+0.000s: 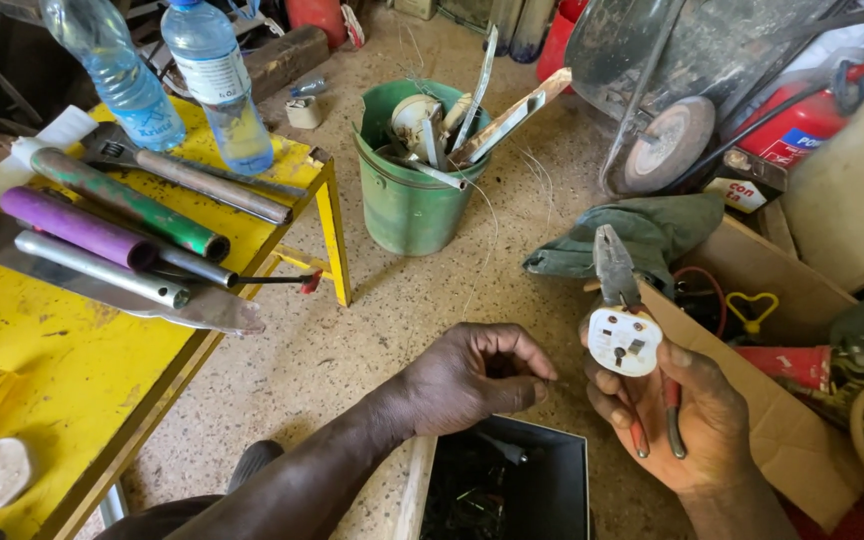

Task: The person uses pliers to scrape the inside of a white electrical socket and then uses a screwdriver to adjust internal components. The person works over a small metal box containing parts.

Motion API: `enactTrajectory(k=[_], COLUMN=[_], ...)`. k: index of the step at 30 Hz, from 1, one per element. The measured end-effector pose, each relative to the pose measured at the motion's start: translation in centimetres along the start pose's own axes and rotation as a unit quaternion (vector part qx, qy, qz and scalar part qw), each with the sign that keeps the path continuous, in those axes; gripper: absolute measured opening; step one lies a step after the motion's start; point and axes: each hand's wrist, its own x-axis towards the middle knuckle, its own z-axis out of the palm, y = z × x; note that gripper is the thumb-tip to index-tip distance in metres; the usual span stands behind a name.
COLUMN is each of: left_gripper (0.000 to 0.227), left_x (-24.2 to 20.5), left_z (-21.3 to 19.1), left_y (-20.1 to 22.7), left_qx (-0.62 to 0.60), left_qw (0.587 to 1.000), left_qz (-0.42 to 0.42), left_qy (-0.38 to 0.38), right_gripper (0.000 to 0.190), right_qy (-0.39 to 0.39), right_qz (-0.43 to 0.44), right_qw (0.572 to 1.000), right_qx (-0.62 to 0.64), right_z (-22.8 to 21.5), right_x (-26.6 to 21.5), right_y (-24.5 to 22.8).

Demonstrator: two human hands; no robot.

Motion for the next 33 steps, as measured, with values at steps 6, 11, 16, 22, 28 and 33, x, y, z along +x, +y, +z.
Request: enactTrajectory(k=[6, 11, 16, 22, 28, 33], left_gripper=[0.021, 0.036, 0.094, 0.081, 0.061, 0.062], left_x=[-0.7, -0.8, 0.2, 0.5, 1.2, 1.4], left_z=[0.6, 0.7, 1.2, 0.6, -0.4, -2.0], left_y=[1.9, 4.0, 2.6, 0.9, 0.9, 1.1], left_qx=[0.112, 0.122, -0.054, -0.150, -0.258, -0.389], left_qw=[0.992, 0.985, 0.995, 0.986, 0.960, 0.914], left_qz=[-0.055, -0.116, -0.076, -0.066, -0.074, -0.059], left_qy=[-0.030, -0.031, -0.034, -0.023, 0.080, 0.103], right_gripper=[0.047, 0.043, 0.027, 0.040, 0.025, 0.030], right_qy=[-0.015, 0.153, 0.212, 0.158, 0.215, 0.203], right_qz=[-0.021, 0.014, 0.008, -0.098, 0.027, -0.021], right_qw=[1.000, 0.943, 0.885, 0.852, 0.850, 0.893], right_qx=[0.002, -0.294, -0.415, -0.490, -0.480, -0.402], right_z=[-1.1, -0.8, 6.7, 5.9, 8.9, 5.5], right_x=[0.0, 0.1, 0.2, 0.4, -0.2, -1.3], right_y=[0.5, 1.6, 2.7, 4.0, 1.8, 3.2])
